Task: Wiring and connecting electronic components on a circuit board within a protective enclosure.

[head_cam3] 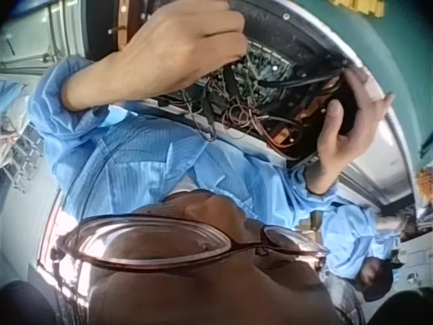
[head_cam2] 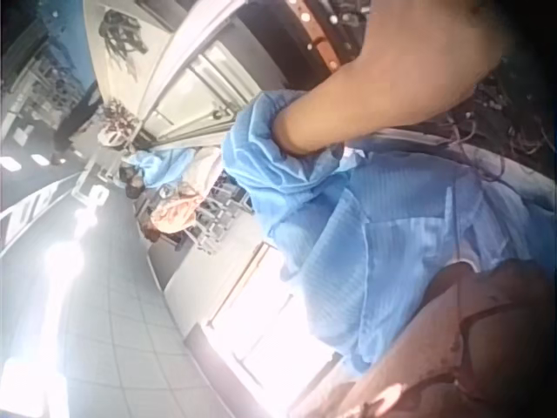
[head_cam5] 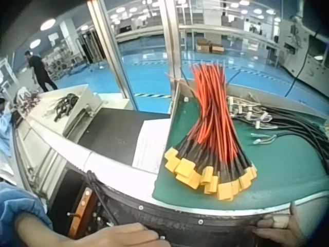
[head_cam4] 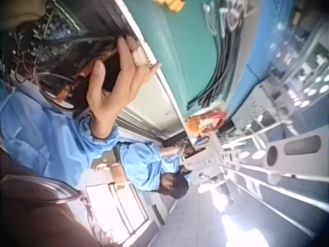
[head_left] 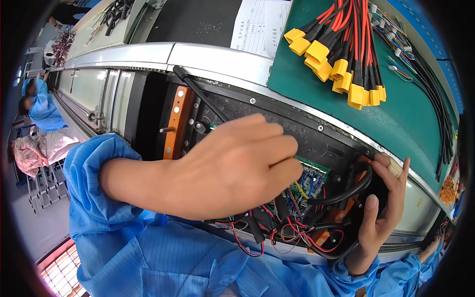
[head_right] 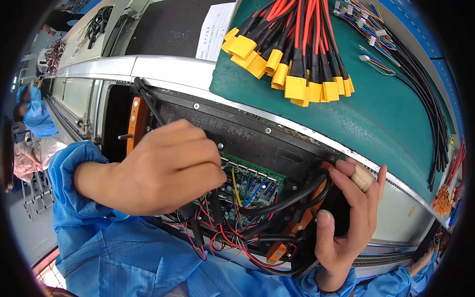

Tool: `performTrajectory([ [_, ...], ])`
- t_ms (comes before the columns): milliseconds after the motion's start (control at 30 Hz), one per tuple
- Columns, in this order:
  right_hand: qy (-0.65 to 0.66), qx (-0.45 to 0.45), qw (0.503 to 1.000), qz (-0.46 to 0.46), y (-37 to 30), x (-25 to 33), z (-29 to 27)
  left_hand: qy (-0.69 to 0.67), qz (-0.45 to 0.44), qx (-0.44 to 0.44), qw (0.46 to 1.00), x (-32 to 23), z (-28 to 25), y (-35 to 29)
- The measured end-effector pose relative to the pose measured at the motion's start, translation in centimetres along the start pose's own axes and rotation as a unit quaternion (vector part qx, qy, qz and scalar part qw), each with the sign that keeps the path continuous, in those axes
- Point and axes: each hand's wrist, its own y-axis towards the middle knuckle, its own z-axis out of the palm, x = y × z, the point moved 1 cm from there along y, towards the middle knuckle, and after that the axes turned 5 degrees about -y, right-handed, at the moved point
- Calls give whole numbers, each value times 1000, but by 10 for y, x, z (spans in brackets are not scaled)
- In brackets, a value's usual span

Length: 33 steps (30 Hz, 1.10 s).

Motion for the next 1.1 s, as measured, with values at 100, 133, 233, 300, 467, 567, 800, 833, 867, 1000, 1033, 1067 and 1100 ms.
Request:
performTrajectory([
  [100,-3,2,1000,-9,2,2,0,-2,47,-6,999,2,15,0],
  [133,-4,0,1000,-5,2,2,0,-4,50,-4,999,1,16,1],
  [233,3,7,1000,-19,2,1,-2,29,65,-11,997,-4,19,5],
  [300,5,9,1000,-20,2,0,-4,37,72,-11,997,-5,20,7],
  [467,4,9,999,-32,3,-1,-6,28,101,12,994,-6,20,10],
  [567,-5,20,999,-44,3,-1,-9,33,95,19,995,-8,18,11],
  [800,-27,40,997,-60,4,-1,-10,25,89,34,995,-7,16,13],
  [833,-27,39,997,-60,4,-1,-10,20,86,35,995,-7,16,13],
  [867,-26,38,997,-60,4,-1,-10,15,84,36,996,-7,16,13],
  [1000,-16,27,998,-56,3,-2,-8,5,70,35,997,-7,14,11],
  [1033,-8,18,999,-49,2,-2,-7,2,62,33,998,-7,12,10],
  [1067,1,9,999,-43,2,-2,-6,1,53,31,998,-7,9,9],
  [1100,11,1,999,-38,2,-2,-5,0,43,28,999,-7,7,7],
])
